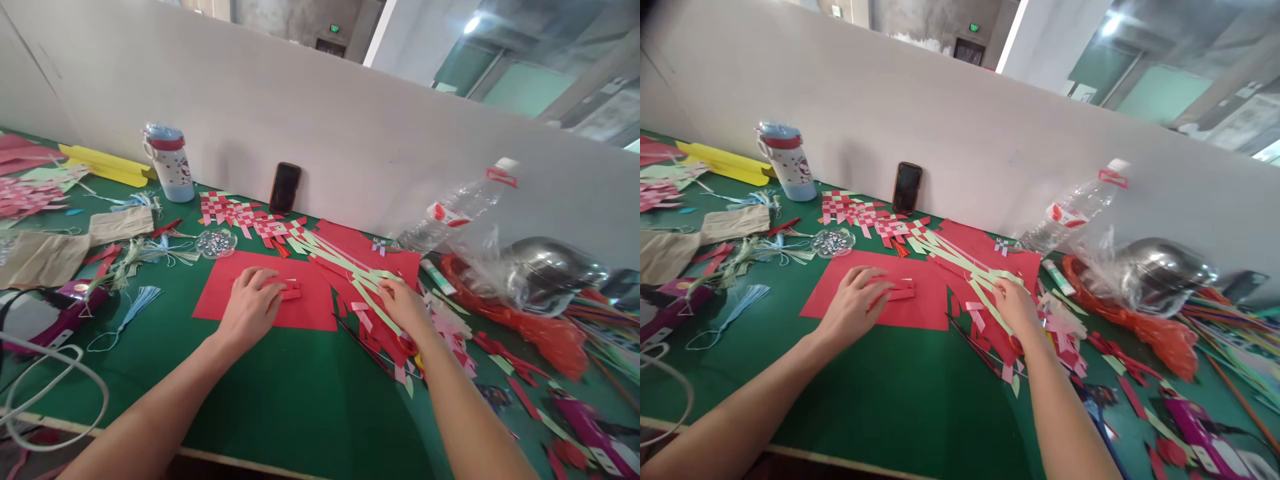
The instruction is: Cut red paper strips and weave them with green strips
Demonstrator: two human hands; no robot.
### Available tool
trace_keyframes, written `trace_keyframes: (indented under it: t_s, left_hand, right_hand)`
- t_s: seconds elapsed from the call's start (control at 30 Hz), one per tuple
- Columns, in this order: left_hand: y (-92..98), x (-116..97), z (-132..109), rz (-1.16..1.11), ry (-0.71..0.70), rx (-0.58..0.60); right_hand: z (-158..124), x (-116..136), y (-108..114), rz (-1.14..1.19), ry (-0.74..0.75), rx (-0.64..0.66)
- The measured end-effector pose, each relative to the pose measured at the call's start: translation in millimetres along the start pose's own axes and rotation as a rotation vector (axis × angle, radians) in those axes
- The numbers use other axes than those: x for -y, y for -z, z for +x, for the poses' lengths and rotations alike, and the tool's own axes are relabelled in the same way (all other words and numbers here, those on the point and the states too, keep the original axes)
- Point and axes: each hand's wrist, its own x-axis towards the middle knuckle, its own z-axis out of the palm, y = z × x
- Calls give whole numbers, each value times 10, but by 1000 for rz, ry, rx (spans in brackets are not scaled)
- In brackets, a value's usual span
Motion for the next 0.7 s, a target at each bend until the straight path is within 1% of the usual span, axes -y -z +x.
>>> trace_keyframes:
  t_s: [0.07, 0.17, 0.33, 0.5, 0.6, 0.7]
  left_hand:
    - [-24, -31, -15, -22, -39, 1]
    - [-45, -28, -17, -41, -63, -3]
    - [-60, 4, -9, -59, -65, 5]
    - [-54, -29, -9, -89, -61, 30]
    - [-32, -35, 2, -100, -38, 28]
    - [12, 19, 36, -106, 3, 1]
  right_hand:
    - [171, 65, -18, -14, 34, -8]
    - [397, 197, -93, -37, 80, 8]
    - [629, 383, -234, -89, 118, 33]
    - [703, 428, -252, -132, 92, 67]
    - [678, 434, -215, -150, 78, 76]
    - [631, 461, -179, -163, 86, 60]
